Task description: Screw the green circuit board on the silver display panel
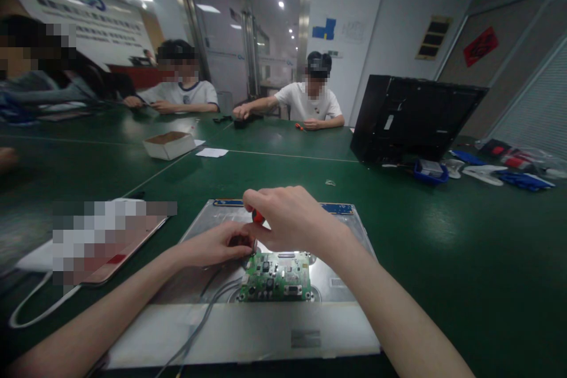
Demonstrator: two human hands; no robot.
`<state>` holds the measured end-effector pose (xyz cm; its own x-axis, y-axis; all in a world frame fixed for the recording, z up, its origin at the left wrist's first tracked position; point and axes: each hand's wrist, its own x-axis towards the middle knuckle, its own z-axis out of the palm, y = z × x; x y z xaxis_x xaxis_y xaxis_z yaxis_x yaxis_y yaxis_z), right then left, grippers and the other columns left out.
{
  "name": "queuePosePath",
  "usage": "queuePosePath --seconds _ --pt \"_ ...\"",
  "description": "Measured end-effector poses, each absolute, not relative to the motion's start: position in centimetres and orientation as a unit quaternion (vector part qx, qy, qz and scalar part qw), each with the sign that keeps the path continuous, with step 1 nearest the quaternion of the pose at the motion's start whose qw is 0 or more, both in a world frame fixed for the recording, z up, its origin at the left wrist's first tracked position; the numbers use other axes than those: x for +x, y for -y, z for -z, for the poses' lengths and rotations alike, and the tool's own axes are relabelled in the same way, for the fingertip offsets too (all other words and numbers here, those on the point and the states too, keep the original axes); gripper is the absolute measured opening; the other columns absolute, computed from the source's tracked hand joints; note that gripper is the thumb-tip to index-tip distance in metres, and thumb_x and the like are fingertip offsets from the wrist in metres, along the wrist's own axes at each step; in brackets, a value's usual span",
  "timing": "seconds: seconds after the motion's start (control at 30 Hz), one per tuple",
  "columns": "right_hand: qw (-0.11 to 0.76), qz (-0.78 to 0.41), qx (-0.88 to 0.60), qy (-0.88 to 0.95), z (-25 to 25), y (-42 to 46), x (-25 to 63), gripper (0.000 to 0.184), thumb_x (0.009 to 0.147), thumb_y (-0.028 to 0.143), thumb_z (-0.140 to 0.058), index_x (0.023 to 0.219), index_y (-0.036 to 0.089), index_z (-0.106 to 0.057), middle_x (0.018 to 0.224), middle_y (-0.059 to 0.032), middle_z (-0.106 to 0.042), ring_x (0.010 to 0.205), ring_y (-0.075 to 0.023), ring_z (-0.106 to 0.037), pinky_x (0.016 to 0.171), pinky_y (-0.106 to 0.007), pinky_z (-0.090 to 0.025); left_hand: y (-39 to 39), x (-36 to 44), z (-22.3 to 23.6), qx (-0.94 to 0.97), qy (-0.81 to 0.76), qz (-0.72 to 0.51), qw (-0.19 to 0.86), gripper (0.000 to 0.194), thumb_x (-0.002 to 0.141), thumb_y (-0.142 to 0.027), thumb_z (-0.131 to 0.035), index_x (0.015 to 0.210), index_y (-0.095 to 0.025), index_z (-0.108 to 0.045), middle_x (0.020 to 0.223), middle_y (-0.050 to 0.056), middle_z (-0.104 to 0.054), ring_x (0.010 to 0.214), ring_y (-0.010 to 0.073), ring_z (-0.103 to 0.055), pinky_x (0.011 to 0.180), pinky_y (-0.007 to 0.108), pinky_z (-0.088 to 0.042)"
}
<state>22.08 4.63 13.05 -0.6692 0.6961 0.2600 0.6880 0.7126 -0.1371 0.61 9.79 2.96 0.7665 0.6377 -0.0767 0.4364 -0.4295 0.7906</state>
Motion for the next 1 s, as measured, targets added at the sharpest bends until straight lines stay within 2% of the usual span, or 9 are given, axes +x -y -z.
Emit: queuePosePath --seconds 0.1,0.27,0.47,0.63,0.83,1.0 --pt "0.158 -0.043 -0.357 0.92 -12.99 -4.48 22.23 0.016 0.087 0.021 -0.06 0.102 0.018 -0.056 0.091 -0.0021 -0.069 0.068 -0.0126 -0.054 0.058 -0.025 -0.03 -9.92 0.56 -2.85 0.838 -0.32 -0.115 0.426 0.013 0.08 -0.031 -0.06 0.081 -0.018 -0.062 0.077 0.0 -0.061 0.073 0.0177 -0.056 0.068 0.027 -0.043" --pt "0.155 -0.037 -0.376 0.913 -13.0 -4.38 22.03 0.016 0.084 0.016 -0.057 0.1 0.018 -0.056 0.086 -0.001 -0.068 0.065 -0.0122 -0.052 0.057 -0.025 -0.029 -10.02 0.5 -2.66 0.841 -0.316 -0.115 0.423 0.013 0.08 -0.03 -0.061 0.083 -0.018 -0.063 0.079 0.001 -0.063 0.076 0.0187 -0.057 0.07 0.028 -0.044" --pt "0.138 -0.008 -0.405 0.904 -13.08 -4.52 21.84 0.008 0.09 0.023 -0.059 0.097 0.019 -0.058 0.079 -0.0003 -0.07 0.061 -0.0121 -0.052 0.055 -0.025 -0.025 -9.83 0.63 -2.94 0.839 -0.331 -0.112 0.417 0.012 0.08 -0.03 -0.06 0.079 -0.018 -0.061 0.073 -0.001 -0.06 0.07 0.0166 -0.054 0.066 0.027 -0.042" --pt "0.13 0.014 -0.414 0.901 -13.05 -4.72 22.02 0.011 0.092 0.03 -0.061 0.096 0.02 -0.06 0.071 0.0007 -0.065 0.058 -0.0121 -0.049 0.054 -0.026 -0.022 -9.78 0.66 -2.93 0.838 -0.336 -0.105 0.417 0.011 0.079 -0.029 -0.06 0.078 -0.018 -0.062 0.073 -0.001 -0.061 0.07 0.0162 -0.055 0.066 0.026 -0.042" --pt "0.153 -0.03 -0.37 0.916 -13.26 -4.4 22.14 0.007 0.089 0.023 -0.059 0.094 0.019 -0.057 0.086 -0.0011 -0.066 0.065 -0.012 -0.05 0.057 -0.026 -0.028 -9.77 0.53 -2.79 0.836 -0.327 -0.123 0.423 0.011 0.08 -0.03 -0.059 0.079 -0.019 -0.061 0.072 -0.001 -0.061 0.07 0.0162 -0.055 0.065 0.026 -0.043" --pt "0.168 -0.045 -0.347 0.921 -13.09 -4.26 22.18 0.014 0.082 0.015 -0.056 0.095 0.019 -0.055 0.091 -0.0009 -0.065 0.066 -0.0115 -0.049 0.057 -0.026 -0.029 -9.86 0.49 -2.85 0.837 -0.316 -0.118 0.431 0.013 0.08 -0.031 -0.06 0.079 -0.018 -0.061 0.076 0.0 -0.063 0.074 0.0179 -0.056 0.068 0.028 -0.044"
